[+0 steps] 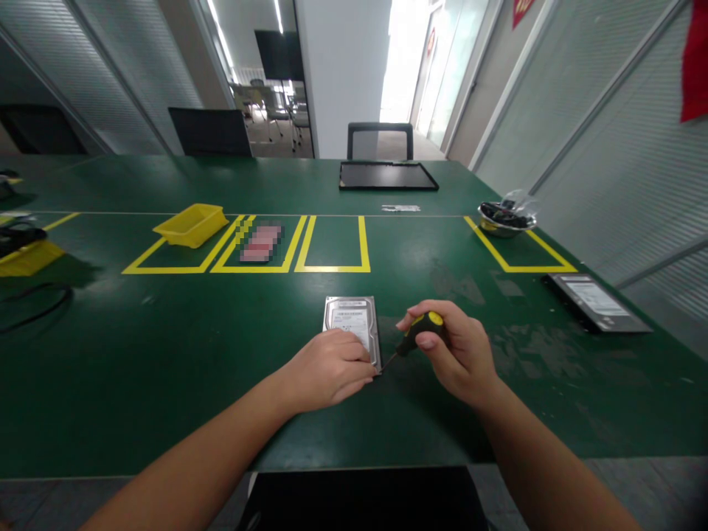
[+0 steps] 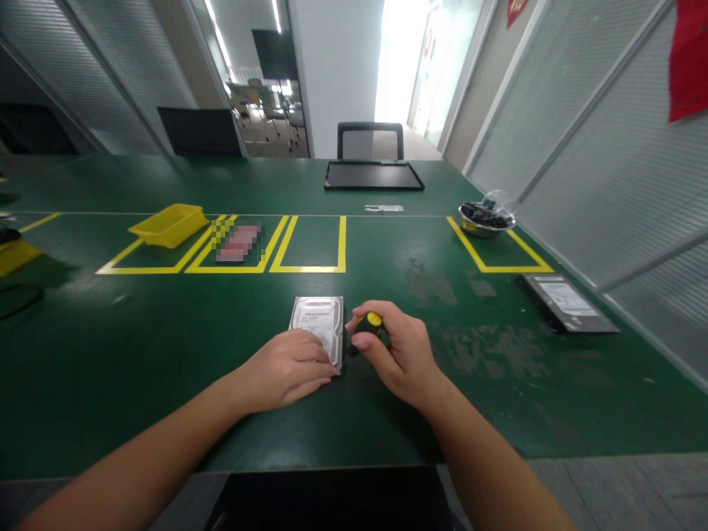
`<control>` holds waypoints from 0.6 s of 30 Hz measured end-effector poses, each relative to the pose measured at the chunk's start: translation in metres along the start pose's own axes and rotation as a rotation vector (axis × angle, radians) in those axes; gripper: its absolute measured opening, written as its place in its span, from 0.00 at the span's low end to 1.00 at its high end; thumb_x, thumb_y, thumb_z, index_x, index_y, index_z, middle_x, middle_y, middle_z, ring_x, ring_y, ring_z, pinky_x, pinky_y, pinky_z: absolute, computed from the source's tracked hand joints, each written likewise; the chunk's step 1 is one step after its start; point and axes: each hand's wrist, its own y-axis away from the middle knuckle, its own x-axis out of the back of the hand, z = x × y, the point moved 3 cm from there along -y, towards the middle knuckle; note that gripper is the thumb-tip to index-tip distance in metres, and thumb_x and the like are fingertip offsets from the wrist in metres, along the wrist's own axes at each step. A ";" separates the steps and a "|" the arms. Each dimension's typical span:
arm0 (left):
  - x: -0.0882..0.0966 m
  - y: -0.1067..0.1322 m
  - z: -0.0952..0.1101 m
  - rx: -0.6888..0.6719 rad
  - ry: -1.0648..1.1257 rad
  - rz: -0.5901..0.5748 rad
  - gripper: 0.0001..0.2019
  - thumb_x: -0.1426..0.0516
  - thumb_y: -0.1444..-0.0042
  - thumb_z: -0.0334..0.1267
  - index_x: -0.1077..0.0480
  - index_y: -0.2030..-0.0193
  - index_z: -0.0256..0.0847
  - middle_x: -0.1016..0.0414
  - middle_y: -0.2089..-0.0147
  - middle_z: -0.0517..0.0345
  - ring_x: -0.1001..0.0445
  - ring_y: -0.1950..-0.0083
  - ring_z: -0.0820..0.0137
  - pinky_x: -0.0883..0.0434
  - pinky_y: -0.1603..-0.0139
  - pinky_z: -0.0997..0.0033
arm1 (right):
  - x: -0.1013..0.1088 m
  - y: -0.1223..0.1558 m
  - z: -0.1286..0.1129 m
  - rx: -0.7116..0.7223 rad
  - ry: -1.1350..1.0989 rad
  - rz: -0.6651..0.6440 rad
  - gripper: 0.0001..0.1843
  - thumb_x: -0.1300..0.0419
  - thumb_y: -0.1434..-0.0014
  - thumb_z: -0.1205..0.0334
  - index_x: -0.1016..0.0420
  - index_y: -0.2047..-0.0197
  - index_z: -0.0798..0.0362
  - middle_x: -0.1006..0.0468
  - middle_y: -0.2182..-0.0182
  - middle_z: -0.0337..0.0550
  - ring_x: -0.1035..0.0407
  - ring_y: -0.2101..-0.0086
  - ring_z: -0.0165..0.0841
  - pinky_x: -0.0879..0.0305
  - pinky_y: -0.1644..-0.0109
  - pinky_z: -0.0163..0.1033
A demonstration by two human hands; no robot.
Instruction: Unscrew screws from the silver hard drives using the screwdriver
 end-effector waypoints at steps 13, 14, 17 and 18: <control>-0.006 0.004 -0.002 0.014 0.008 -0.010 0.10 0.47 0.34 0.35 0.23 0.55 0.41 0.22 0.61 0.53 0.24 0.56 0.65 0.30 0.54 0.63 | 0.005 0.001 -0.009 0.097 0.090 -0.123 0.17 0.42 0.36 0.60 0.33 0.44 0.50 0.20 0.59 0.42 0.25 0.60 0.32 0.29 0.54 0.37; -0.006 0.004 -0.002 0.014 0.011 -0.003 0.10 0.47 0.34 0.35 0.23 0.55 0.41 0.22 0.61 0.53 0.24 0.56 0.65 0.30 0.54 0.63 | 0.005 0.001 -0.011 0.107 0.090 -0.135 0.17 0.42 0.35 0.60 0.33 0.43 0.50 0.20 0.59 0.43 0.25 0.60 0.32 0.29 0.54 0.37; -0.006 0.004 -0.001 0.021 0.023 0.013 0.10 0.47 0.34 0.36 0.23 0.55 0.41 0.22 0.61 0.53 0.24 0.56 0.65 0.29 0.53 0.63 | 0.005 -0.001 -0.018 0.144 0.076 -0.157 0.19 0.43 0.35 0.61 0.32 0.41 0.50 0.22 0.57 0.46 0.27 0.58 0.35 0.29 0.54 0.41; -0.006 0.004 -0.001 0.024 0.028 0.016 0.11 0.47 0.34 0.36 0.23 0.55 0.41 0.22 0.61 0.53 0.24 0.56 0.65 0.29 0.53 0.63 | 0.005 -0.002 -0.021 0.150 0.069 -0.157 0.20 0.43 0.36 0.62 0.32 0.41 0.50 0.23 0.56 0.47 0.28 0.57 0.35 0.30 0.54 0.42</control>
